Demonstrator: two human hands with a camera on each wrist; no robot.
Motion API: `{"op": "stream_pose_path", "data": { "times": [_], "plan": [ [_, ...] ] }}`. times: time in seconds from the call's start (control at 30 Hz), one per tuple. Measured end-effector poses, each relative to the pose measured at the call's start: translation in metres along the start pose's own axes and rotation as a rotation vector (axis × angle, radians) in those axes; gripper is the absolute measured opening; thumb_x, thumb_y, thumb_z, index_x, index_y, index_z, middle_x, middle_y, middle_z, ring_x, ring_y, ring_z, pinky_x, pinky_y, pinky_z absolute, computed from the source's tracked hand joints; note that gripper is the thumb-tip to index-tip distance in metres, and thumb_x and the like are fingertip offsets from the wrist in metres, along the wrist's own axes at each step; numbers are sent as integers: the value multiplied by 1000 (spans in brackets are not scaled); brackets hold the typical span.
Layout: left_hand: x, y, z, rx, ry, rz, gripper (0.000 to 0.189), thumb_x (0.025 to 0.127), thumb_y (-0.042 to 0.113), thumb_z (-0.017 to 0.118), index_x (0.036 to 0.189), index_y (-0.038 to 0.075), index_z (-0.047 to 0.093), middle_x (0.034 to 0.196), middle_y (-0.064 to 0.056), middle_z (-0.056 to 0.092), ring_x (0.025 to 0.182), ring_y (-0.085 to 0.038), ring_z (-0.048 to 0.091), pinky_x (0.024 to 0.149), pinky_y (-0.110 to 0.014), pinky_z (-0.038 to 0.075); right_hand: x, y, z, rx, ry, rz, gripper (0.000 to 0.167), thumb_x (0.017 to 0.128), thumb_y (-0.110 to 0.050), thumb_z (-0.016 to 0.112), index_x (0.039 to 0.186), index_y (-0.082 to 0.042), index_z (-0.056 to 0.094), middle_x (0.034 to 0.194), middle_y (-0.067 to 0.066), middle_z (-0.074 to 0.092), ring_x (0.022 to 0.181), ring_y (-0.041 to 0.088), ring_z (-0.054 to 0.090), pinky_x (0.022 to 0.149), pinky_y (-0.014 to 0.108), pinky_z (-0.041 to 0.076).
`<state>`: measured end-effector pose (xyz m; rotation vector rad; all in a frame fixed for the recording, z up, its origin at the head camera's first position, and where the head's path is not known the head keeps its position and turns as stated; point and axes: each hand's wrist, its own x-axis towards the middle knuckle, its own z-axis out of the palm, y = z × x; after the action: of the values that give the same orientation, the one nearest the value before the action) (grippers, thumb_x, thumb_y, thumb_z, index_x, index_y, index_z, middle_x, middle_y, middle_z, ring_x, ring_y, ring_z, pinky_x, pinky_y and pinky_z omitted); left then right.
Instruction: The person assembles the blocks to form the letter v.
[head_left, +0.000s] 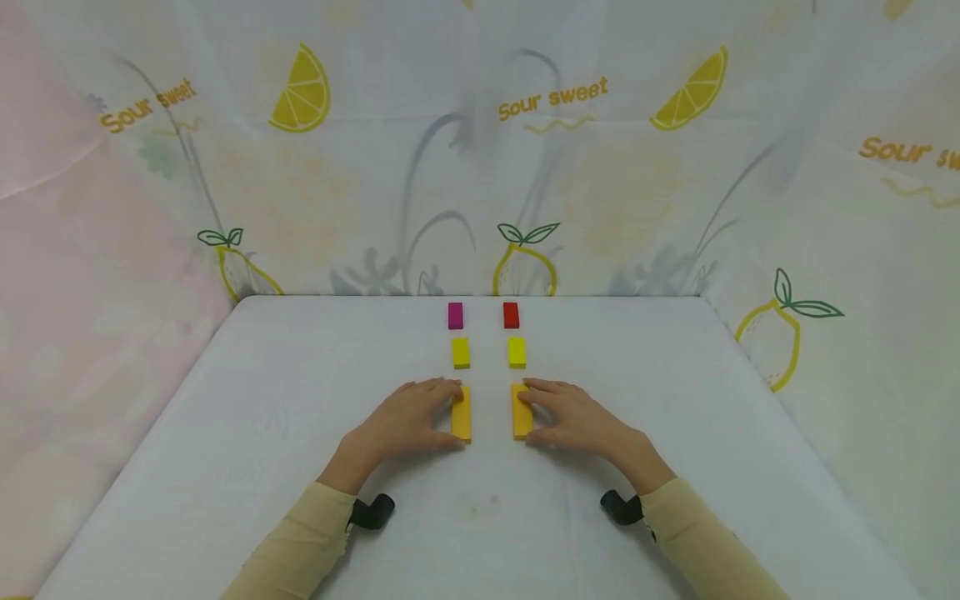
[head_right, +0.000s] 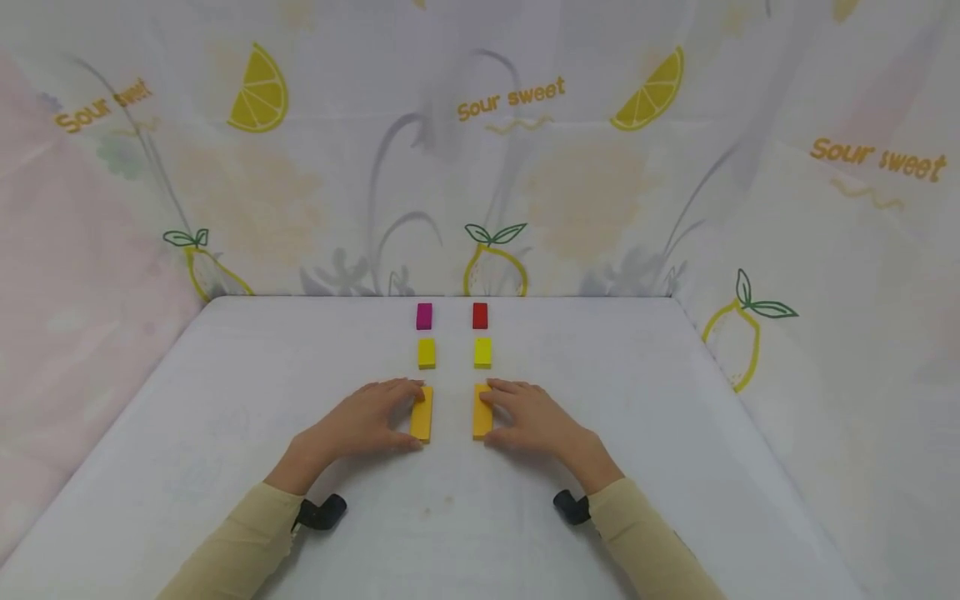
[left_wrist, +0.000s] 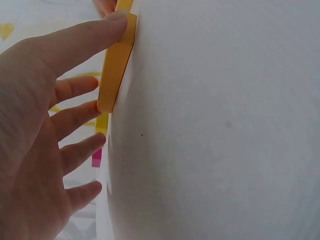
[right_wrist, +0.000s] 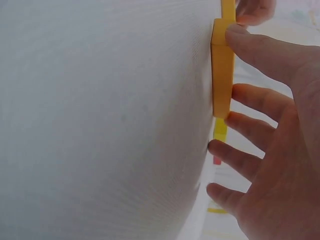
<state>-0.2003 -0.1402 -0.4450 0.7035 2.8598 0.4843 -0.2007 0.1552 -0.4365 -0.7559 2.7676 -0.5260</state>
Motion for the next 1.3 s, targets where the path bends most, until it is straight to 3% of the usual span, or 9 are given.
{"op": "stream_pose_path", "data": {
  "times": [0.53,1.03,1.3],
  "plan": [
    [0,3,6,-4,67,-13,65,73,63,77,127,31,59,132,10,62,123,-15,56,107,-41,46,2,0,1,-21,5,-9,64,86,-43,74,143,-21,55,157,1,41,146,27,38,120,52,29],
    [-13,25,3,63,168,-44,65,72,68,75,121,28,61,131,6,64,127,-15,56,114,-49,39,3,3,0,-5,0,-15,64,87,-43,73,143,-20,54,159,1,40,148,28,35,121,55,25],
    [-19,36,-1,87,190,-61,64,72,67,76,119,26,61,132,6,63,128,-16,56,115,-51,36,4,3,1,5,-3,-4,64,87,-44,73,144,-22,54,159,0,39,148,27,34,121,54,26]
  ]
}}
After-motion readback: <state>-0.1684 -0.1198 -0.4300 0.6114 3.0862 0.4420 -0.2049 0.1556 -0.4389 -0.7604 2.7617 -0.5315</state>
